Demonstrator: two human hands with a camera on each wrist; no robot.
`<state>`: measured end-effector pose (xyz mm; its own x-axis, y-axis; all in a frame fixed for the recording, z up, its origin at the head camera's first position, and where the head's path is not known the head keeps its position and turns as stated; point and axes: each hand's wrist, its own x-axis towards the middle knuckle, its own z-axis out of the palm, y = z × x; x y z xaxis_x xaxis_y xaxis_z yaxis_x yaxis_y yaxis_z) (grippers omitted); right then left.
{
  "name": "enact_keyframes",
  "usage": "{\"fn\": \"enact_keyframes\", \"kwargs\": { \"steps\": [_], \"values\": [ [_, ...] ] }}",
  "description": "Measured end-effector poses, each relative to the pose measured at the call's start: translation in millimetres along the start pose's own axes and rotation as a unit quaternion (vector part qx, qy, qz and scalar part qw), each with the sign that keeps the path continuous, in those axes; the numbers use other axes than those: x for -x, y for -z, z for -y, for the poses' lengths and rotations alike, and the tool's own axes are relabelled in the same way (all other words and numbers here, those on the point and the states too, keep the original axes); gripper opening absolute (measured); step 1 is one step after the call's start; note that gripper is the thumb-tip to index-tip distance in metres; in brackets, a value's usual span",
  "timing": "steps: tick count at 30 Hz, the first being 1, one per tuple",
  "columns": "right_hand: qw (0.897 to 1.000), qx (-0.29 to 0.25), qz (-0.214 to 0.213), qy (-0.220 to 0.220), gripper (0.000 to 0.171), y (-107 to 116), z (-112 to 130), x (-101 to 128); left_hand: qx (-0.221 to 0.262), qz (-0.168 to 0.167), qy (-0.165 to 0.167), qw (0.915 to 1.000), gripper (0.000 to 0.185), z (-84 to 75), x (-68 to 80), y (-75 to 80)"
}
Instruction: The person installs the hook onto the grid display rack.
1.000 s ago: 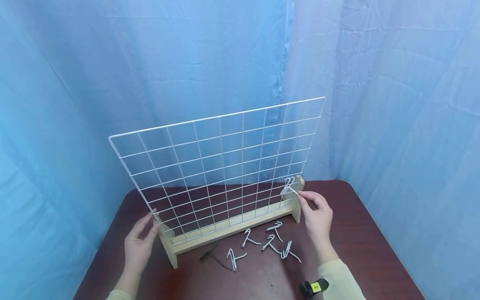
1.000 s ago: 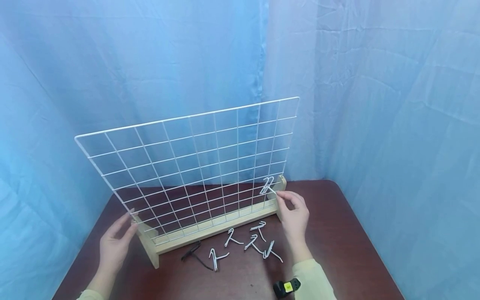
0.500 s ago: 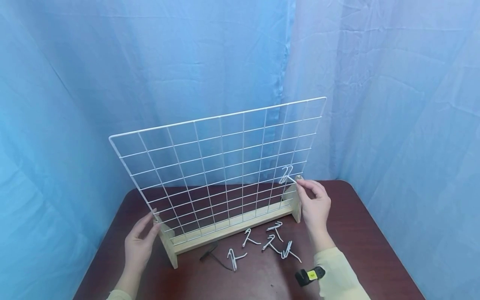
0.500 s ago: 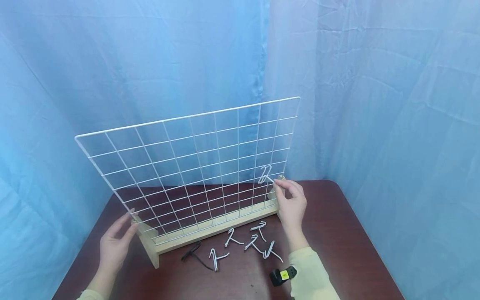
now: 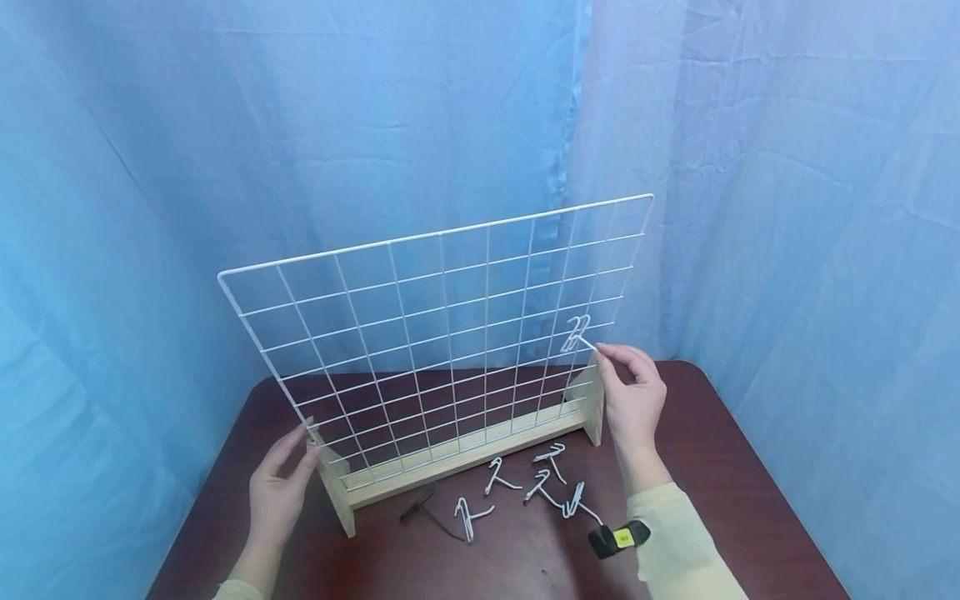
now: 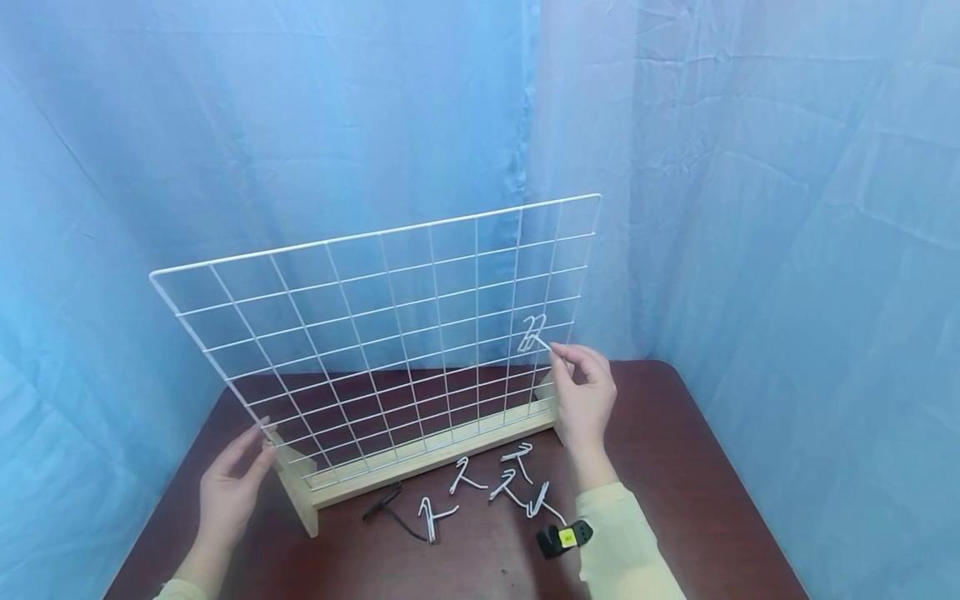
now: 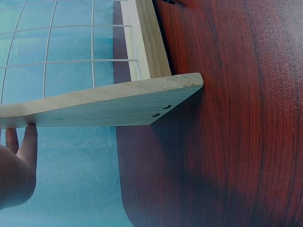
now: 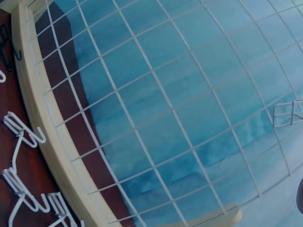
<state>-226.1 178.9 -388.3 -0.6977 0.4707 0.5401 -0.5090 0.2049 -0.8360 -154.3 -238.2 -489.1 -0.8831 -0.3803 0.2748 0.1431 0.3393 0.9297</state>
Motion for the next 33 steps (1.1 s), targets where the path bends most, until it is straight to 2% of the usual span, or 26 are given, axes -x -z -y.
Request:
{"fn": "enact_keyframes", "kwargs": {
  "steps": [8, 14, 21, 33],
  "values": [
    [1.0, -0.017, -0.008, 0.012, 0.013, 0, -19, -14, 0.001, -0.001, -0.002, 1.0, 0.039, 0.5, 0.1, 0.2],
    [1.0, -0.02, -0.009, 0.022, 0.012, -4, -12, -19, -0.008, -0.002, 0.002, 1.0, 0.039, 0.3, 0.4, 0.5],
    [0.999, 0.002, 0.002, 0.039, 0.012, -11, 13, -19, 0.002, -0.001, -0.001, 1.0, 0.039, -0.6, 0.0, 0.2],
    [0.998, 0.021, 0.019, 0.049, 0.013, -12, 9, -15, 0.007, -0.002, -0.008, 0.9999, 0.039, -1.2, 0.2, -0.5]
  ]
}}
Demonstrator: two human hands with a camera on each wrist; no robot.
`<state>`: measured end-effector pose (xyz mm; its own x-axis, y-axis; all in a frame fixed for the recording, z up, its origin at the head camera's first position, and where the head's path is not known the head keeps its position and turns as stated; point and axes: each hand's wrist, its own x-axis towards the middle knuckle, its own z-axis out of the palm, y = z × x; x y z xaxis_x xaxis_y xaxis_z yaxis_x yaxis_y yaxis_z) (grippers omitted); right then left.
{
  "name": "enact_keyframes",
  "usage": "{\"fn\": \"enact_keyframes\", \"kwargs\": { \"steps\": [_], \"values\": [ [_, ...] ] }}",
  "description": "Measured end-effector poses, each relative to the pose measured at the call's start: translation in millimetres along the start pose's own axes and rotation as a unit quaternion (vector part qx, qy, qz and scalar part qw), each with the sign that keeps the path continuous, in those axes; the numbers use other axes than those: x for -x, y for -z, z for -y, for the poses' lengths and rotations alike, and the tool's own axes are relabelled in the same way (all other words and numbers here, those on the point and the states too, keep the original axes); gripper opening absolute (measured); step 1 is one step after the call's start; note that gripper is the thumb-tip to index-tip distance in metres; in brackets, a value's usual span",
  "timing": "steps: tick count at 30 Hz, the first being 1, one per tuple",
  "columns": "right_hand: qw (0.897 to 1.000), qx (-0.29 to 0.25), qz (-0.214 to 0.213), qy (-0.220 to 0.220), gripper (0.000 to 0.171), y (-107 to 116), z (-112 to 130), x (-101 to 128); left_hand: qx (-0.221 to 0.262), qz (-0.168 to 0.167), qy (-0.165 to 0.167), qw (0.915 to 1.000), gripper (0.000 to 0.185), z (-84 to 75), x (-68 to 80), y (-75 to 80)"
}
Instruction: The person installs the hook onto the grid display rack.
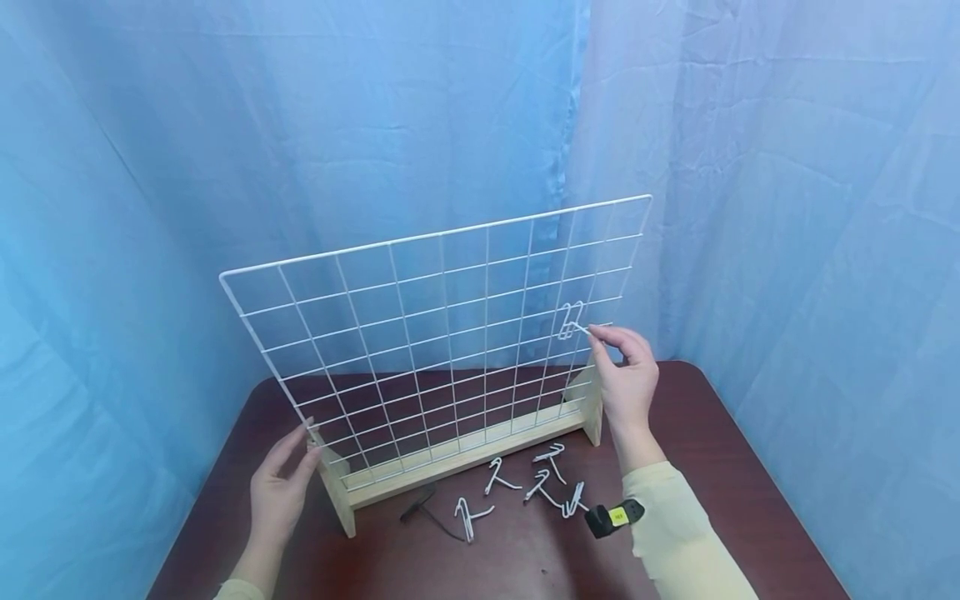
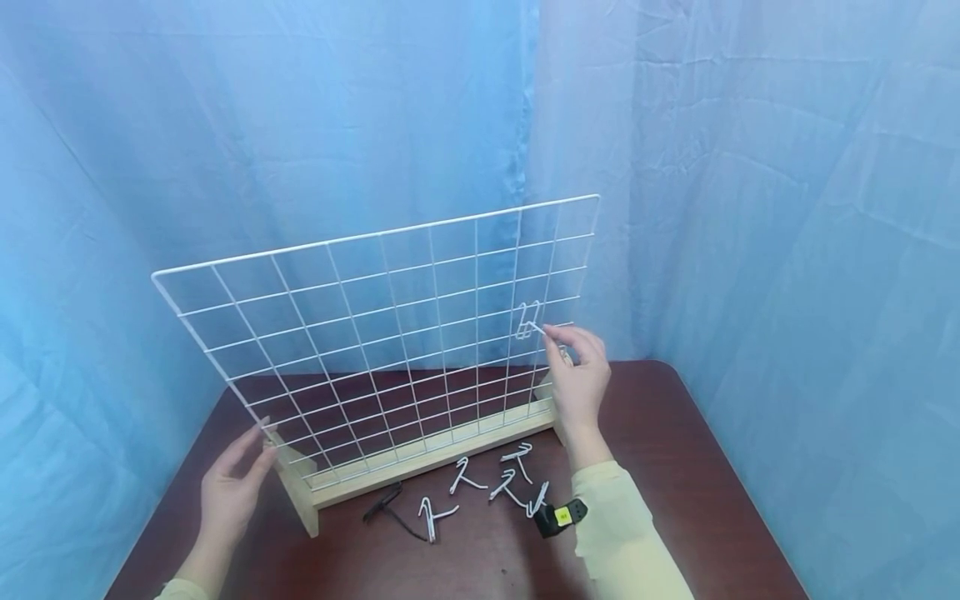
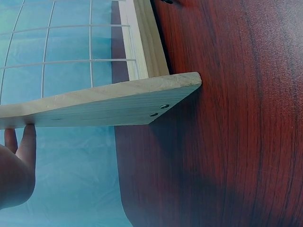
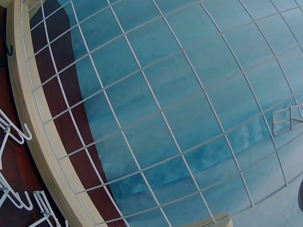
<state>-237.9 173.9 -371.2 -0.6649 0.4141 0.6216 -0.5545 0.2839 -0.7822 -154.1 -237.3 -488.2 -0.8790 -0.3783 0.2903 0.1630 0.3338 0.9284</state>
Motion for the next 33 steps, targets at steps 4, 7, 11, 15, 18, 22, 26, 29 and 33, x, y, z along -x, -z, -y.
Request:
{"fn": "enact_keyframes", "kwargs": {
  "steps": [4, 7, 11, 15, 18, 22, 26, 29, 33],
  "values": [
    [1.0, -0.003, 0.005, -0.019, 0.014, 1, -1, 2, 0.004, 0.0, 0.001, 1.0, 0.039, -1.1, 0.3, 0.1],
    [0.999, -0.01, 0.008, -0.039, 0.016, 1, -2, 4, 0.005, 0.001, 0.004, 1.0, 0.039, -1.6, 0.8, 0.4],
    [0.998, -0.027, 0.01, -0.06, 0.018, 3, -5, 6, 0.001, 0.003, 0.007, 1.0, 0.039, -1.3, 1.2, 0.9],
    [0.996, -0.044, 0.007, -0.075, 0.019, 4, -8, 8, 0.002, 0.003, 0.004, 1.0, 0.039, 0.1, 0.8, 1.0],
    [0.995, -0.05, 0.007, -0.083, 0.02, 6, -10, 10, 0.005, 0.001, -0.002, 1.0, 0.039, 1.1, 0.4, 0.6],
    [0.995, -0.042, 0.008, -0.092, 0.019, 9, -13, 15, 0.002, 0.001, -0.002, 1.0, 0.038, 1.5, 0.4, 0.1],
    [0.994, -0.029, 0.016, -0.107, 0.021, 13, -17, 21, 0.002, 0.001, -0.001, 1.0, 0.038, 1.6, 0.4, 0.2],
    [0.992, -0.019, 0.024, -0.119, 0.022, 18, -21, 26, 0.0, 0.002, 0.001, 1.0, 0.039, 1.2, 0.5, 0.4],
    [0.99, 0.0, 0.038, -0.136, 0.024, 24, -27, 35, -0.006, 0.002, 0.001, 1.0, 0.041, 2.3, 0.4, 1.1]
  ]
}}
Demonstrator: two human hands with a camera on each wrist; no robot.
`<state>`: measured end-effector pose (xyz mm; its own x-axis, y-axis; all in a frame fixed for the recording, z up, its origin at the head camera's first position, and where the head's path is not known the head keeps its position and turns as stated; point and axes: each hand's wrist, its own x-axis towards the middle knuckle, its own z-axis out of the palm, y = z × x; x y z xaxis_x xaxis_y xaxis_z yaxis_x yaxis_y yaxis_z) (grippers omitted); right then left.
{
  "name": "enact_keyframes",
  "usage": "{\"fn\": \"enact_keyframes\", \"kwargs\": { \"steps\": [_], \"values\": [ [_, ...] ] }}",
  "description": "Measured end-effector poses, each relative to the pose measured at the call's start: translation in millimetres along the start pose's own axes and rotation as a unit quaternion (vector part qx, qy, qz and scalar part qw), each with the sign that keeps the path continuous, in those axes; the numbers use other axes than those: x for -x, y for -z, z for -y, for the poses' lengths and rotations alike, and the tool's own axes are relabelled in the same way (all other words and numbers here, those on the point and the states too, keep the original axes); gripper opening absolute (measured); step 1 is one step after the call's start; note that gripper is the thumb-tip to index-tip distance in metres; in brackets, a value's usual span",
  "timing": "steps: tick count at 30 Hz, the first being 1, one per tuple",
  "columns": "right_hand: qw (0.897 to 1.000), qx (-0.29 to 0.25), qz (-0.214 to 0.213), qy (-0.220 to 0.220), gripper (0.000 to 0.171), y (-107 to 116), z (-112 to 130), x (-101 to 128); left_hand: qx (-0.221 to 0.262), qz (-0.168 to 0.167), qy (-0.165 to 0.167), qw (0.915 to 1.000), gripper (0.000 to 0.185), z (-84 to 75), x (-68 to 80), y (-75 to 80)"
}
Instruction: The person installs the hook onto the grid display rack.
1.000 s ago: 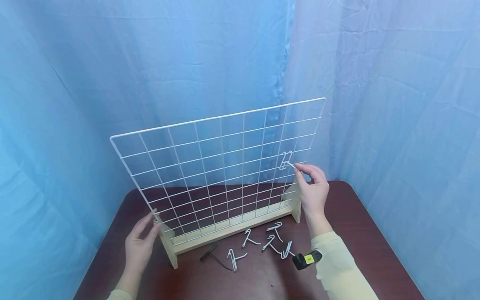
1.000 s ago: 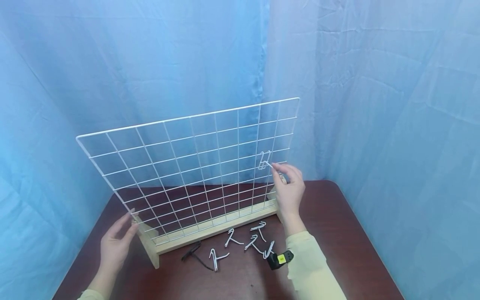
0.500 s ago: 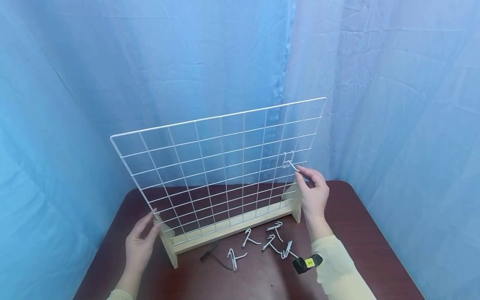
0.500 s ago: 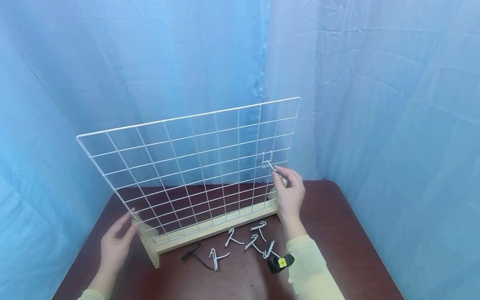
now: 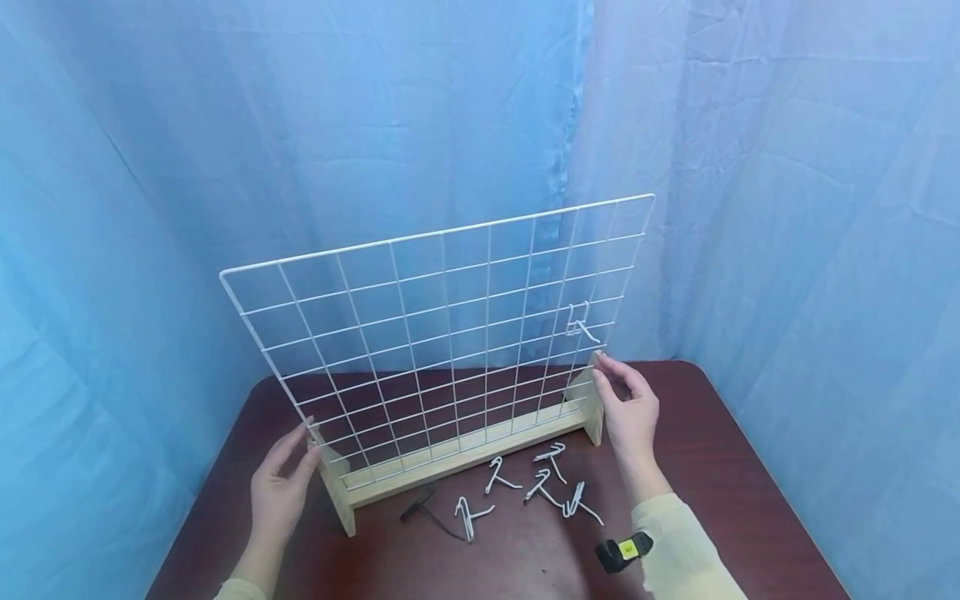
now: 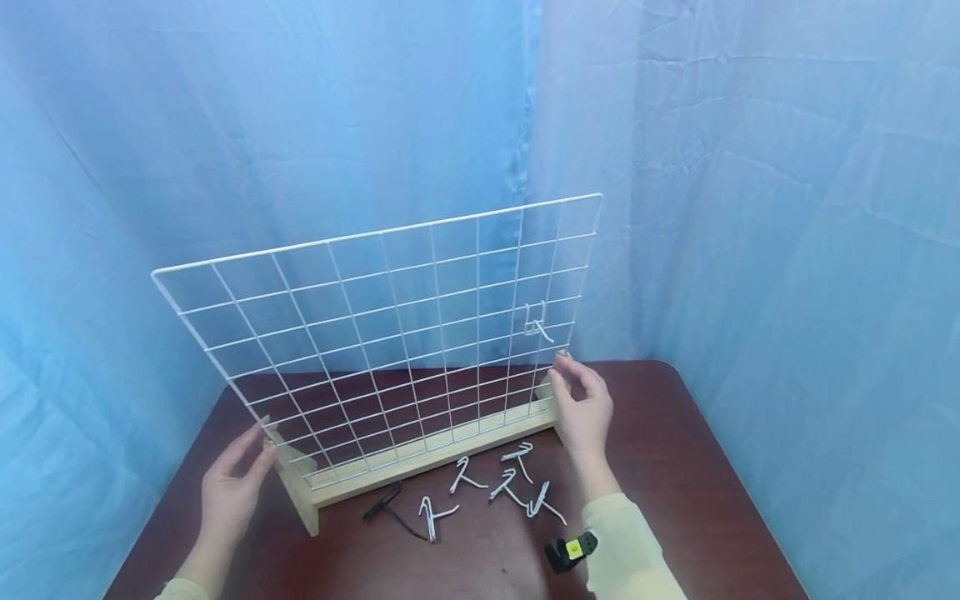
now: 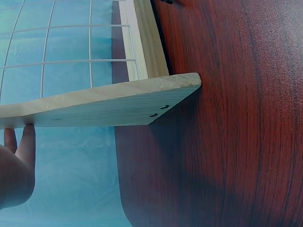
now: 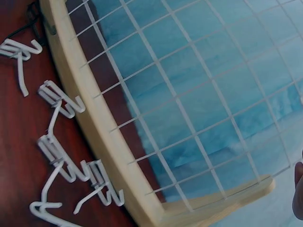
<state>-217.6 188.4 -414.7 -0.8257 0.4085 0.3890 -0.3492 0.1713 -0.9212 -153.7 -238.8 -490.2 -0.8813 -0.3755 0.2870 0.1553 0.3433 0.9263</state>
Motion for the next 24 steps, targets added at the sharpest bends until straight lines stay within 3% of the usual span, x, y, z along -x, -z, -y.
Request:
{"fn": "enact_keyframes", "kwargs": {
  "steps": [14, 24],
  "values": [
    [0.999, 0.04, 0.019, -0.028, 0.025, 16, -31, 22, 0.004, -0.005, -0.003, 1.0, 0.039, 1.2, -0.2, -0.9],
    [0.995, 0.079, 0.028, -0.046, 0.025, 31, -87, 37, 0.003, -0.003, 0.002, 1.0, 0.039, -0.6, 0.5, -0.9]
  ]
}}
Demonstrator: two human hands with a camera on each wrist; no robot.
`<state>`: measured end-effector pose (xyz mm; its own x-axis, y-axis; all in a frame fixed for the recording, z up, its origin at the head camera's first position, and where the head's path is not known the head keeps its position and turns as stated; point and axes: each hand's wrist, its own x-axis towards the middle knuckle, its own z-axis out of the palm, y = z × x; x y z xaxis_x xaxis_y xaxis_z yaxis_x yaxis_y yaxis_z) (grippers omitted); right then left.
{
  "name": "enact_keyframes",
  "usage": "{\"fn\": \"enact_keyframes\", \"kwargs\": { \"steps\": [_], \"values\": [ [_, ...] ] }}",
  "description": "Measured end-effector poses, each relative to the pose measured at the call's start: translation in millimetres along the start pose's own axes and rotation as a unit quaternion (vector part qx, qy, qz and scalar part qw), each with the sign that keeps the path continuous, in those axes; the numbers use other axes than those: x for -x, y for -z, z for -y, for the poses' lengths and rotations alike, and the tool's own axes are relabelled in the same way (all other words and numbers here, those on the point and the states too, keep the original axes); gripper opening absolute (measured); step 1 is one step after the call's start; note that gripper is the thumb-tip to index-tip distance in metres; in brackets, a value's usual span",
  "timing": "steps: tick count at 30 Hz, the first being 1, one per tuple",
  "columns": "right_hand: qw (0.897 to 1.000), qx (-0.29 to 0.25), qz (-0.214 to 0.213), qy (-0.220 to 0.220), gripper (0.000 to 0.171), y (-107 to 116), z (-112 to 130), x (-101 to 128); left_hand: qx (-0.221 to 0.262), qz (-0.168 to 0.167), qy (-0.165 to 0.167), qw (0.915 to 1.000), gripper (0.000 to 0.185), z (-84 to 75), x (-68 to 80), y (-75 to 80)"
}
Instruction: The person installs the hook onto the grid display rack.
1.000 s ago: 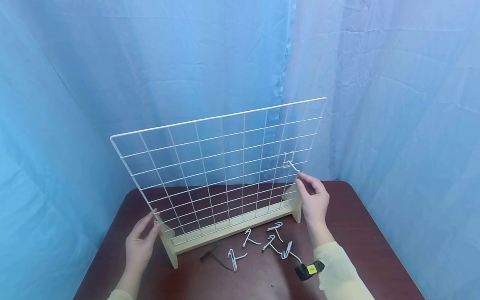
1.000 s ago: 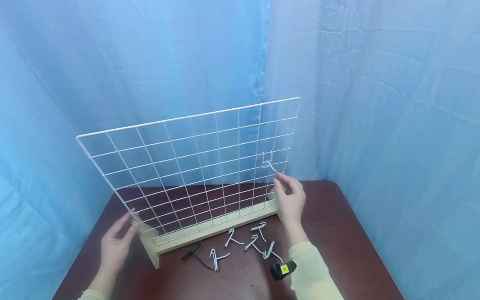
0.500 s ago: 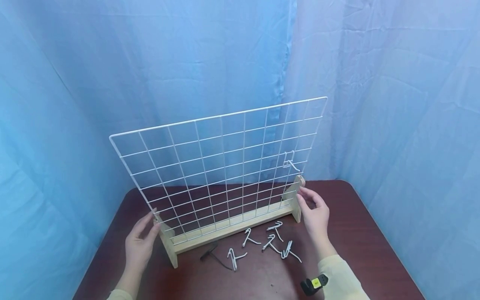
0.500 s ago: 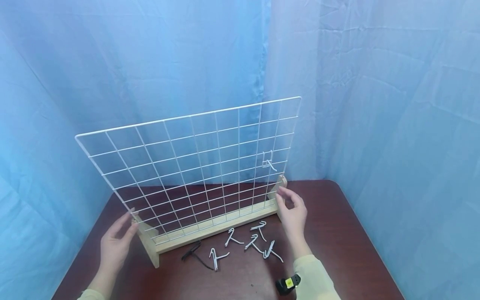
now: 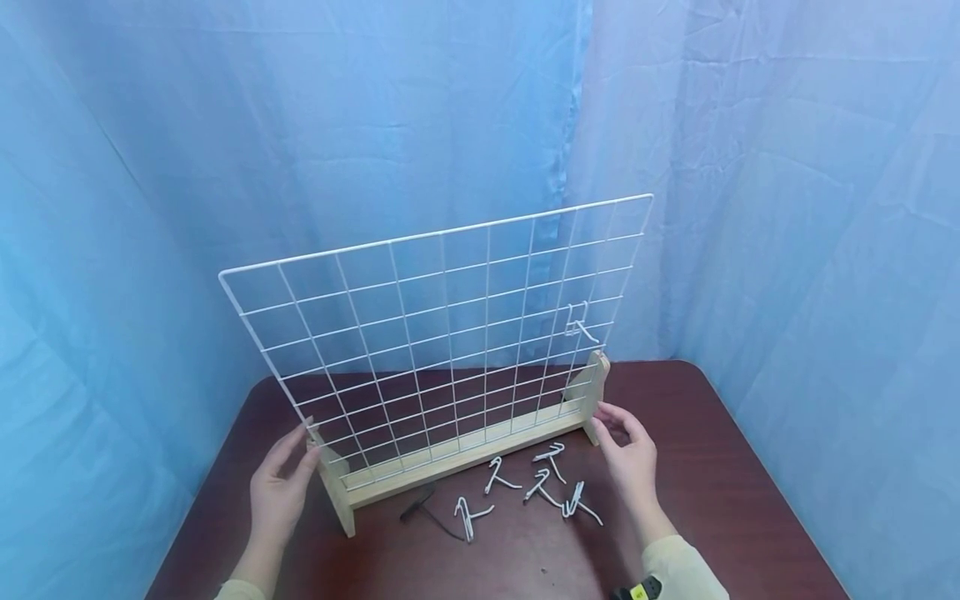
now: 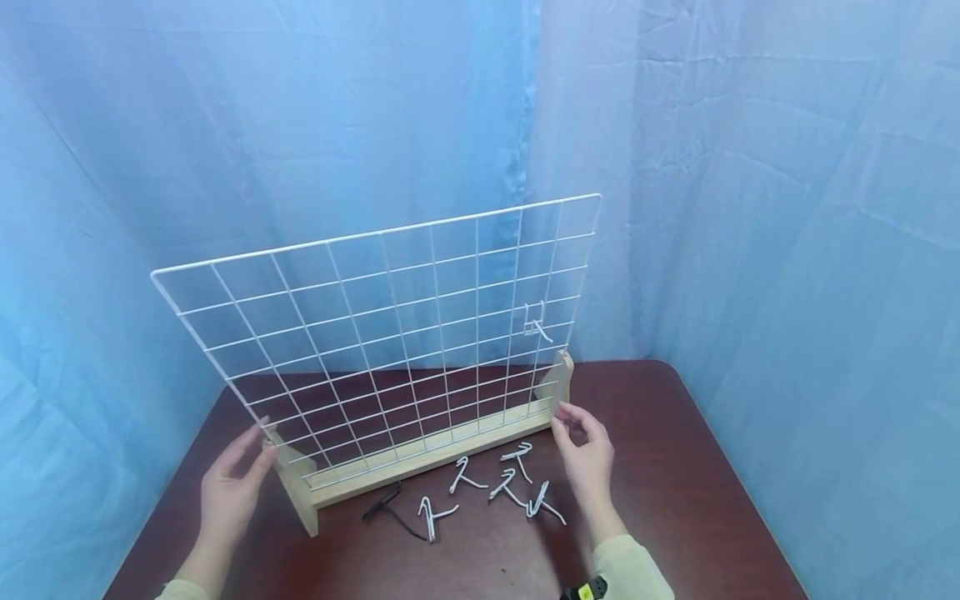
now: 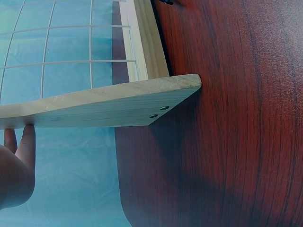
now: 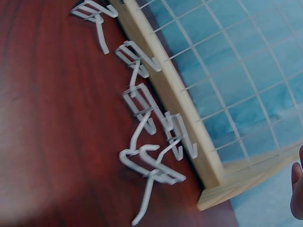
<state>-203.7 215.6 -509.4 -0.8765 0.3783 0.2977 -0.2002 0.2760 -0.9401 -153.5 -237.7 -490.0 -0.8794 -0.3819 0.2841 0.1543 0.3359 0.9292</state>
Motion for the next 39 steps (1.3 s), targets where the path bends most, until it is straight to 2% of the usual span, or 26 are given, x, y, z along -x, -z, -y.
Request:
{"fn": "enact_keyframes", "kwargs": {
  "steps": [7, 16, 27, 34, 39],
  "values": [
    [1.0, 0.016, 0.02, -0.004, 0.026, 9, 16, 21, 0.001, 0.001, -0.004, 1.0, 0.039, 0.4, -0.1, -0.1],
    [0.998, 0.055, 0.024, -0.014, 0.027, 21, -39, 28, 0.008, 0.0, -0.01, 0.9999, 0.039, 1.6, -0.5, -0.4],
    [0.984, 0.174, 0.049, 0.007, 0.029, 36, -66, 47, 0.019, 0.002, -0.002, 0.9998, 0.039, 0.7, -0.9, -0.8],
    [0.97, 0.228, 0.066, 0.062, 0.033, 47, -79, 62, 0.001, 0.0, 0.007, 1.0, 0.039, 2.0, -0.6, -0.4],
    [0.96, 0.244, 0.086, 0.106, 0.035, 51, -87, 70, -0.005, 0.001, 0.014, 0.9999, 0.039, 2.5, -0.6, 0.4]
  ]
}}
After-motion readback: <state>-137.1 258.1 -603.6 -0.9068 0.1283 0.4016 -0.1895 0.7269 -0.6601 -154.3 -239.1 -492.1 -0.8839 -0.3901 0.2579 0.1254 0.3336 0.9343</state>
